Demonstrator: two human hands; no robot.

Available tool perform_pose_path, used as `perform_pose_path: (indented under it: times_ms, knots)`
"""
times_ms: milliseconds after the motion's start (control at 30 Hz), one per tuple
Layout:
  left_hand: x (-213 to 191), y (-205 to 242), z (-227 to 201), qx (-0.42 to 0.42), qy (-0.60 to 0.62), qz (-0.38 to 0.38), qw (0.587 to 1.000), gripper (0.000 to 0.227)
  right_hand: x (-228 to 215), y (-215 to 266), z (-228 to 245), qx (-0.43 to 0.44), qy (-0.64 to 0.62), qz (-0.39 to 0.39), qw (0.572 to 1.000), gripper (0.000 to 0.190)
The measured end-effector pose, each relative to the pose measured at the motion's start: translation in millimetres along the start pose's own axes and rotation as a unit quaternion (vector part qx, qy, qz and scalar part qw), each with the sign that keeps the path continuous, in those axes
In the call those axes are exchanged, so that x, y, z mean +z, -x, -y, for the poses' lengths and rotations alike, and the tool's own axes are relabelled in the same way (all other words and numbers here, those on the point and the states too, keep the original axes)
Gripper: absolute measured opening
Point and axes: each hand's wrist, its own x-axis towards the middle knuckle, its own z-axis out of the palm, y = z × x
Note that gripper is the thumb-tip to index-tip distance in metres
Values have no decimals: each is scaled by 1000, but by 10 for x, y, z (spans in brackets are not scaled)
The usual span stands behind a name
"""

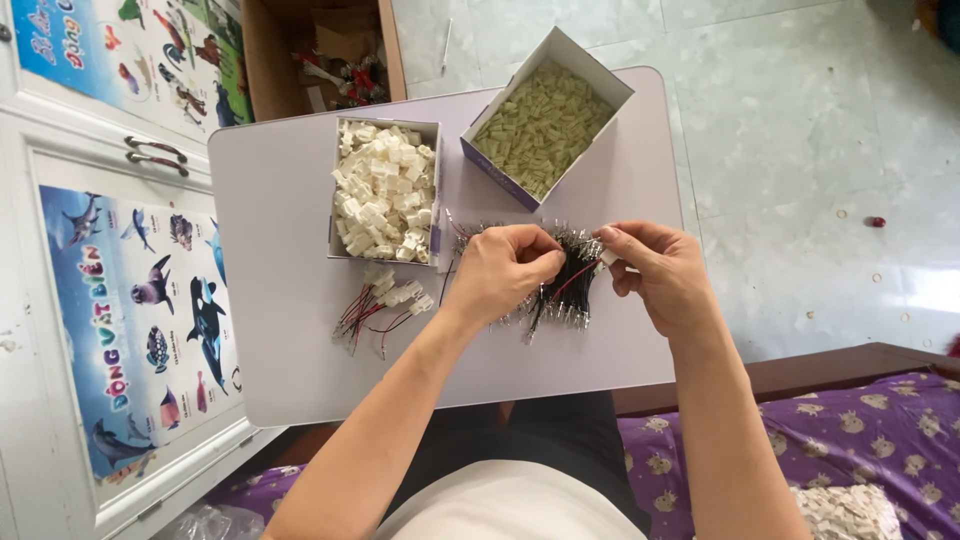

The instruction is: Manually inserting individual electrical wires into white plastic connector housings.

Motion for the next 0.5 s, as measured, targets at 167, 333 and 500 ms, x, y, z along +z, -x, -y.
perform_pose_path:
  times_ms: [167, 333, 500]
  knots:
    - [-48, 182, -202, 66, -17, -49, 996, 22, 160, 64, 60, -20, 9, 5, 1000, 21]
    - [-102, 297, -256, 115, -50, -104, 987, 18, 233, 84, 74, -26, -55, 23, 998, 24]
    - [-116, 333, -268, 168, -111, -139, 970, 14, 272, 101, 101, -20, -130, 65, 989, 27]
